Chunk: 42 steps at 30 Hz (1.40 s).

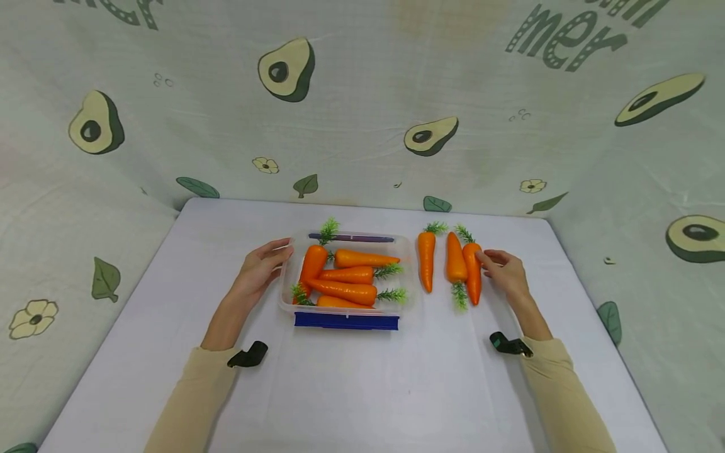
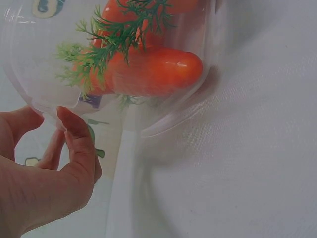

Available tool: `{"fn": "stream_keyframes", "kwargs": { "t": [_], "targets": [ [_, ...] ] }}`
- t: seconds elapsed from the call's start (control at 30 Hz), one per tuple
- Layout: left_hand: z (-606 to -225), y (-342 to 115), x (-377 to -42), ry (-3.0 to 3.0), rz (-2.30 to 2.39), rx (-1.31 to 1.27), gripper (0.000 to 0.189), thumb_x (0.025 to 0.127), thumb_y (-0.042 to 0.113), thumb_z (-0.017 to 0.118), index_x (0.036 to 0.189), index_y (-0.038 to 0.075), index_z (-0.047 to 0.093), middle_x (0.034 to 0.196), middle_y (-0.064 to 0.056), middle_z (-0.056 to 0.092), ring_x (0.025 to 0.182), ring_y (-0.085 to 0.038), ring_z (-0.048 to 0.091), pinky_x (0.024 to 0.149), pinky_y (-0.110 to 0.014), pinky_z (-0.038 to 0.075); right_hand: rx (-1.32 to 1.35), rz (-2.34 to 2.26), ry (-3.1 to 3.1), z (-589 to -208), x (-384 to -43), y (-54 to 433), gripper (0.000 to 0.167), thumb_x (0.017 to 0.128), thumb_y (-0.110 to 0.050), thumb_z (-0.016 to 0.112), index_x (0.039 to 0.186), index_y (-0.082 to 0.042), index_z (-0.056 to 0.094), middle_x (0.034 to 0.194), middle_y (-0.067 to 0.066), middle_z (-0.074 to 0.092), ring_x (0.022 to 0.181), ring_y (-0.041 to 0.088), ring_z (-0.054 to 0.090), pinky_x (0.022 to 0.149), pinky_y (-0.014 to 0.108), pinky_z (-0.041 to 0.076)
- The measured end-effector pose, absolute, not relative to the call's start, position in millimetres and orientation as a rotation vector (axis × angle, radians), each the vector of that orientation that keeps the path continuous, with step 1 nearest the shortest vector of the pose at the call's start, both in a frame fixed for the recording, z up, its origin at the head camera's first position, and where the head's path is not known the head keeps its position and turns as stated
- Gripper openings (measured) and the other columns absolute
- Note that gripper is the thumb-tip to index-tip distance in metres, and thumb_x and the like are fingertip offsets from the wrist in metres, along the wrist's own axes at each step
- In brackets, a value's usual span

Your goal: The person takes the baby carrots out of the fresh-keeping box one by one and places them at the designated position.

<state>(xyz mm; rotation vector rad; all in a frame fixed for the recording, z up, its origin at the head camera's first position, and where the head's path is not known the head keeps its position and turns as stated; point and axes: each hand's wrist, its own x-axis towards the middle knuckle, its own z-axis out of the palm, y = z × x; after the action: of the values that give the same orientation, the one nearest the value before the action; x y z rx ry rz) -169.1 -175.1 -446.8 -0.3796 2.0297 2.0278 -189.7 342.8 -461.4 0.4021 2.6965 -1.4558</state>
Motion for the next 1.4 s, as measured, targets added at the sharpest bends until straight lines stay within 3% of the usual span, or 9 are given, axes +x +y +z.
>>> {"fn": "stream_keyframes", "kwargs": {
  "t": [0.17, 0.3, 0.4, 0.6, 1.0, 1.07, 1.23, 1.4],
  "targets": [
    [-448, -176, -169, 2.028, 2.029, -0.378, 0.061, 0.101, 0.038, 0.067, 0.153, 0.013, 0.048, 0.145, -0.006, 0.051, 0.127, -0.023, 0.048, 0.102, -0.028, 0.041, 0.357, -1.397, 2.756, -457, -189, 340, 0.064, 0.104, -0.046, 0.058, 0.144, 0.004, 0.053, 0.139, 0.028, 0.057, 0.118, 0.038, 0.061, 0.080, 0.015, 0.051],
    [-445, -177, -168, 2.023, 2.038, -0.361, 0.062, 0.101, 0.037, 0.067, 0.154, 0.012, 0.047, 0.143, -0.006, 0.053, 0.126, -0.023, 0.048, 0.096, -0.024, 0.043, 0.319, -1.361, 2.832, -450, -189, 334, 0.057, 0.105, -0.042, 0.057, 0.141, 0.002, 0.056, 0.138, 0.025, 0.058, 0.126, 0.040, 0.057, 0.099, 0.037, 0.051],
    [-443, -178, -167, 2.018, 2.047, -0.345, 0.062, 0.102, 0.035, 0.065, 0.155, 0.009, 0.045, 0.143, -0.008, 0.052, 0.124, -0.024, 0.049, 0.093, -0.022, 0.044, 0.280, -1.377, 2.862, -443, -189, 327, 0.054, 0.105, -0.040, 0.059, 0.139, 0.002, 0.058, 0.135, 0.025, 0.060, 0.125, 0.041, 0.056, 0.105, 0.050, 0.047],
    [-441, -179, -165, 2.001, 2.052, -0.344, 0.062, 0.103, 0.033, 0.065, 0.156, 0.010, 0.043, 0.144, -0.008, 0.052, 0.125, -0.024, 0.048, 0.095, -0.022, 0.044, 0.180, -1.370, 2.914, -430, -187, 311, 0.049, 0.105, -0.035, 0.060, 0.136, 0.002, 0.060, 0.129, 0.023, 0.064, 0.118, 0.036, 0.059, 0.103, 0.045, 0.048],
    [-443, -180, -164, 2.004, 2.047, -0.335, 0.061, 0.102, 0.035, 0.065, 0.155, 0.012, 0.046, 0.134, 0.002, 0.055, 0.124, -0.023, 0.048, 0.093, -0.020, 0.044, -0.117, -1.404, 2.976, -410, -183, 279, 0.034, 0.102, -0.019, 0.066, 0.126, 0.006, 0.065, 0.121, 0.023, 0.067, 0.113, 0.036, 0.061, 0.103, 0.050, 0.048],
    [-444, -180, -165, 2.002, 2.049, -0.331, 0.061, 0.102, 0.035, 0.065, 0.155, 0.012, 0.046, 0.133, 0.002, 0.055, 0.125, -0.023, 0.048, 0.093, -0.020, 0.044, -0.166, -1.404, 2.972, -407, -182, 274, 0.034, 0.102, -0.019, 0.067, 0.126, 0.005, 0.065, 0.120, 0.022, 0.068, 0.112, 0.035, 0.062, 0.101, 0.039, 0.051],
    [-442, -178, -165, 1.983, 2.072, -0.323, 0.062, 0.102, 0.033, 0.065, 0.156, 0.010, 0.044, 0.136, -0.002, 0.055, 0.123, -0.022, 0.050, 0.092, -0.020, 0.045, -0.249, -1.410, 2.962, -400, -179, 261, 0.032, 0.101, -0.020, 0.069, 0.124, 0.003, 0.067, 0.117, 0.018, 0.069, 0.108, 0.031, 0.064, 0.095, 0.030, 0.052],
    [-441, -176, -165, 1.991, 2.068, -0.319, 0.062, 0.102, 0.034, 0.065, 0.155, 0.009, 0.045, 0.132, 0.000, 0.057, 0.122, -0.023, 0.050, 0.090, -0.020, 0.045, -0.338, -1.435, 2.928, -394, -175, 246, 0.033, 0.099, -0.016, 0.071, 0.125, 0.004, 0.066, 0.116, 0.018, 0.069, 0.107, 0.031, 0.064, 0.098, 0.048, 0.052]
  ]
}}
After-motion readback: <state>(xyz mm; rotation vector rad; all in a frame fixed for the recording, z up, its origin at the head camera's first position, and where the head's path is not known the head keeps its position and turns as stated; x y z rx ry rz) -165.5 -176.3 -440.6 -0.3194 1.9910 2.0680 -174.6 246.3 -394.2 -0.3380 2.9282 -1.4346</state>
